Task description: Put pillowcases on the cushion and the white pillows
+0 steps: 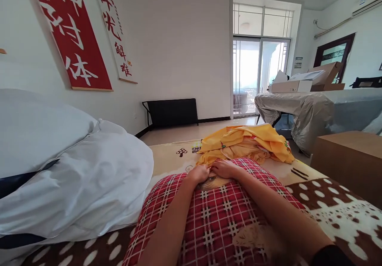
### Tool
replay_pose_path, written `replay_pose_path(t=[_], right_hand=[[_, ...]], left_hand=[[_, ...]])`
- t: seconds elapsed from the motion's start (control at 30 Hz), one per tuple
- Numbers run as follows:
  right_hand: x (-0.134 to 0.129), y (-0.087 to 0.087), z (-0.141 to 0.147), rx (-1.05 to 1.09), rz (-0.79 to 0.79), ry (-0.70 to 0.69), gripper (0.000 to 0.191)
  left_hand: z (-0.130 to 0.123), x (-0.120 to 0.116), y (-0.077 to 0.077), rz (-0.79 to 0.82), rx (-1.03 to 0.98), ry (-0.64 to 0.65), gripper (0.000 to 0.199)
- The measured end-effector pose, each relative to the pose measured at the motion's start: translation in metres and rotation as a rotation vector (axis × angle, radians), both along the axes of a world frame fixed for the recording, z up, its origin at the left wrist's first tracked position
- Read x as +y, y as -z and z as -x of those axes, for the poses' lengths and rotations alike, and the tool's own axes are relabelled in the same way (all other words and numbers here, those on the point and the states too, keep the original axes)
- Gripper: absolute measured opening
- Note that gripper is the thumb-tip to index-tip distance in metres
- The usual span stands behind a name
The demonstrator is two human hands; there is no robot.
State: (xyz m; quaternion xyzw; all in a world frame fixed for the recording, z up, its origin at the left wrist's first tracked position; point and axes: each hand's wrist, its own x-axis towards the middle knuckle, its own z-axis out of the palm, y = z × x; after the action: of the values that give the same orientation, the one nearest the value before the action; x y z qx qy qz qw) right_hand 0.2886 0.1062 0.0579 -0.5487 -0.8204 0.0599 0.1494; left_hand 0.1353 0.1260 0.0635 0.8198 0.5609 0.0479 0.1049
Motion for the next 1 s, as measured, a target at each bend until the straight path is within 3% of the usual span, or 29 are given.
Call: replay_pose_path(t=[0.17,0.27,0.33,0.4,0.47,0.57,0.63,0.73,0.8,0.9,1.0], right_hand=[[0.01,0.027,-0.088,0.046,0.044,0.042,0.043],[0.007,0.037,-0.127,0.081,0.069,0.109,0.049],[0.003,0.037,-0.139,0.09,0.08,0.152,0.048],[-0.004,0.031,-0.137,0.086,0.057,0.205,0.044],[-0.014,0.019,-0.12,0.076,0.001,0.248,0.041],[-0.041,0.001,-0.072,0.068,-0.093,0.202,0.038],[-0.065,-0.002,-0.037,0.056,-0.136,0.089,0.035],[-0.101,0.01,-0.004,0.034,-0.25,-0.079,0.038],[-0.12,0.024,-0.006,0.013,-0.339,-0.156,0.044],[-0.142,0.046,-0.041,-0.035,-0.381,-0.209,0.052],[-0.16,0.071,-0.098,-0.06,-0.349,-0.161,0.062]], left_hand=[[0.09,0.011,0.022,-0.005,-0.012,-0.03,0.04],[0.134,0.011,0.024,-0.006,0.002,-0.106,0.038],[0.146,0.007,0.02,0.002,0.028,-0.156,0.036],[0.144,0.0,0.011,-0.004,0.057,-0.204,0.035],[0.125,-0.014,-0.001,-0.025,0.069,-0.215,0.035],[0.078,-0.046,-0.013,-0.08,0.029,-0.084,0.04],[0.045,-0.072,-0.01,-0.145,-0.021,0.036,0.046],[0.019,-0.111,0.01,-0.334,-0.031,0.148,0.049],[0.025,-0.133,0.027,-0.552,0.012,0.25,0.048],[0.065,-0.156,0.054,-0.848,0.099,0.389,0.062],[0.128,-0.167,0.086,-0.988,0.174,0.354,0.075]])
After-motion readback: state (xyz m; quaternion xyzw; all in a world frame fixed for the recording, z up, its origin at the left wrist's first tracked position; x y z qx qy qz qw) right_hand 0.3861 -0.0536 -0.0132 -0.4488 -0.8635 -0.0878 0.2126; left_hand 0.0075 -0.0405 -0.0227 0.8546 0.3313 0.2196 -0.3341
